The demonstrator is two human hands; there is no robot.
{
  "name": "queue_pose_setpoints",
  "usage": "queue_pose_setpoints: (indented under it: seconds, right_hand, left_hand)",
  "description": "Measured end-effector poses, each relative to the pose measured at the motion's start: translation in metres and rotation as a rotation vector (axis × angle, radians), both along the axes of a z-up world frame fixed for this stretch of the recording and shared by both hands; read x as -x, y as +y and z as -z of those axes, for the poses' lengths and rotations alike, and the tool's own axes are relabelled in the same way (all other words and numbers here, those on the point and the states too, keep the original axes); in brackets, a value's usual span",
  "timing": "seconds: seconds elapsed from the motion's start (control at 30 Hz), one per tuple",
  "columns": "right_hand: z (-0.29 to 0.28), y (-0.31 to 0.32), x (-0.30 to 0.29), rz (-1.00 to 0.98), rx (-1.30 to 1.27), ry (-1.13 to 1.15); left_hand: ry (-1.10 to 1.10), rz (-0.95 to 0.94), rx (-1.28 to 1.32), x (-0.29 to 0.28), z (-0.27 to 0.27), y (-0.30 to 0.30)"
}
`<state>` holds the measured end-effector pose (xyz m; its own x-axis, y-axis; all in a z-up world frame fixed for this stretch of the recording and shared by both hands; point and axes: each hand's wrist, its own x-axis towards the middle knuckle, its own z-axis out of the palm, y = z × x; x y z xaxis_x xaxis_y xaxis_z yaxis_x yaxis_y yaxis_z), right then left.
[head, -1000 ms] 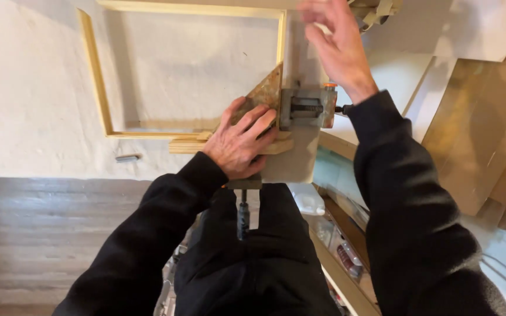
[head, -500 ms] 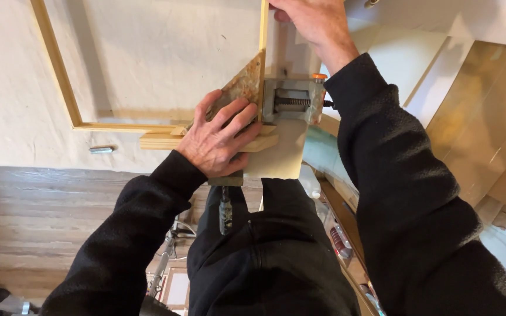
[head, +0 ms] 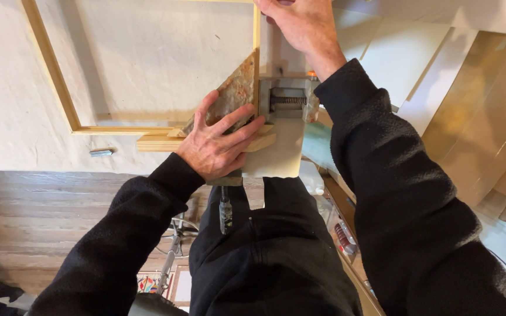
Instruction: The person assembles a wooden frame by joining mitered pieces with glue and nails. They use a utility knife to clean joints, apply glue, align pieces in a corner clamp, and hammer nails to secure the corners.
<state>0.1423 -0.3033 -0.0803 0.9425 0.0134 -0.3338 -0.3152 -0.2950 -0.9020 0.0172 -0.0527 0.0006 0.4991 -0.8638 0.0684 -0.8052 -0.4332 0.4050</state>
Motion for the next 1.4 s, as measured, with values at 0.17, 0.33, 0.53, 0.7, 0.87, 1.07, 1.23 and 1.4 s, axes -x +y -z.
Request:
queue_pose_setpoints:
  seconds: [0.17,0.33,0.53,0.7,0.87,1.07,1.23,1.4]
  right_hand:
    - [0.007,0.001,0.000,-0.005,-0.050,-0.125]
    - [0.002,0.003,0.001,-0.002,0.169,0.001]
    - [0.020,0.004,0.003,-0.032,0.207,-0.120]
    - [0.009,0.011,0.004,-0.001,0.187,-0.068]
    - [-0.015,0.005,0.001,0.070,-0.024,-0.320]
    - [-0.068,-0.060,0.038,-0.220,0.108,-0.144]
    - [-0.107,-0.117,0.127,-0.279,0.401,-0.336]
    - [-0.084,-0.134,0.159,-0.503,0.660,-0.537]
  left_hand:
    - [0.001,0.002,0.001,-0.002,-0.003,0.000]
    - [0.001,-0.005,0.003,0.000,-0.001,0.000]
    - [0.019,-0.032,0.021,0.002,0.001,-0.003]
    - [0.012,-0.042,0.027,0.004,0.000,-0.004]
    - [0.026,-0.057,0.047,0.002,-0.002,-0.005]
    - [0.016,-0.064,0.076,0.004,0.002,-0.005]
    - [0.034,-0.067,0.072,0.002,-0.002,-0.003]
    - [0.052,-0.046,0.063,0.007,-0.002,0.000]
